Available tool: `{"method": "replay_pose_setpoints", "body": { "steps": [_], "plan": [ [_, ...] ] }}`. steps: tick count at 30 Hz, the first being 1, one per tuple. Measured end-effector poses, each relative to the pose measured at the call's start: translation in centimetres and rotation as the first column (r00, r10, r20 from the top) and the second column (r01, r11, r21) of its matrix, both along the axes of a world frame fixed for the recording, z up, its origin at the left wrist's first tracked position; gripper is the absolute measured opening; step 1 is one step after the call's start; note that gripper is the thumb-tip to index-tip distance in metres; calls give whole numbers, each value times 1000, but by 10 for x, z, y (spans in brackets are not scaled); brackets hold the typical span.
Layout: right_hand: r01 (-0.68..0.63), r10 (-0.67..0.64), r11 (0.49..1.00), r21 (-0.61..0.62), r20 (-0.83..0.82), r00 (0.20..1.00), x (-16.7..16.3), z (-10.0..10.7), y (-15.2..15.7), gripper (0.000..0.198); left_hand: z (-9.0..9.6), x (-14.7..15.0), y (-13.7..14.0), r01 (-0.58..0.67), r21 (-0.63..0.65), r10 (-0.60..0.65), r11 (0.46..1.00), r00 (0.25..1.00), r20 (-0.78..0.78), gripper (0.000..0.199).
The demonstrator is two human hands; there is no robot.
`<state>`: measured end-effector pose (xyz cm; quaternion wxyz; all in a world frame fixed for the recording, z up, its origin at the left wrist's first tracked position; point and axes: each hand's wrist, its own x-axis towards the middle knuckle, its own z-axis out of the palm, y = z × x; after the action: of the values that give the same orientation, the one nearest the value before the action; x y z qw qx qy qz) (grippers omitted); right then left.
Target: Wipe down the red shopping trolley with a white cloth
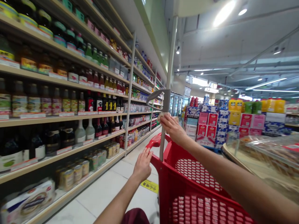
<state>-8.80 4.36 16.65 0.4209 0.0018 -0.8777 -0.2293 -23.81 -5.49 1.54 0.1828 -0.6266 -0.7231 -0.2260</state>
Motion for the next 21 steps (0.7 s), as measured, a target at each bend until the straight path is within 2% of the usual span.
{"method": "replay_pose_setpoints", "body": {
  "steps": [4, 5, 7, 10, 12, 14, 17, 18, 19, 20, 21],
  "plan": [
    [3, 5, 1000, -27, 287, 958, 19, -104, -3, 45, 1, 2, -2, 30, 2, -30, 1000, 1000, -3, 69],
    [4, 9, 999, -41, 322, 947, 22, -122, -6, 44, 1, 2, -2, 39, -2, -39, 999, 999, 0, 68],
    [13, 10, 997, -71, 320, 947, 22, -133, -11, 43, -1, 1, -2, 52, -12, -52, 999, 999, 4, 68],
    [37, -16, 991, -132, 153, 988, 7, -119, -13, 40, -2, 1, -1, 52, -10, -51, 999, 999, 3, 70],
    [38, -22, 982, -184, 88, 996, 1, -128, -13, 38, -2, 2, 1, 49, -9, -49, 999, 999, 1, 70],
    [41, -5, 971, -234, 151, 989, 7, -169, -17, 37, -2, 2, 1, 51, -14, -51, 999, 999, -3, 69],
    [113, 9, 942, -317, 358, 933, 34, -255, -29, 37, -3, 3, 0, 50, -22, -50, 999, 999, -9, 69],
    [122, 28, 929, -348, 397, 918, 42, -275, -32, 36, -4, 3, 1, 47, -20, -48, 999, 999, -11, 70],
    [130, 35, 918, -376, 401, 915, 48, -286, -35, 34, -5, 3, 1, 48, -16, -48, 999, 999, -14, 70],
    [122, 39, 910, -396, 375, 926, 50, -286, -37, 33, -6, 4, 1, 49, -12, -49, 999, 999, -17, 70],
    [102, 38, 908, -407, 320, 947, 49, -277, -37, 32, -7, 4, 2, 50, -5, -50, 999, 999, -19, 71]
  ]
}}
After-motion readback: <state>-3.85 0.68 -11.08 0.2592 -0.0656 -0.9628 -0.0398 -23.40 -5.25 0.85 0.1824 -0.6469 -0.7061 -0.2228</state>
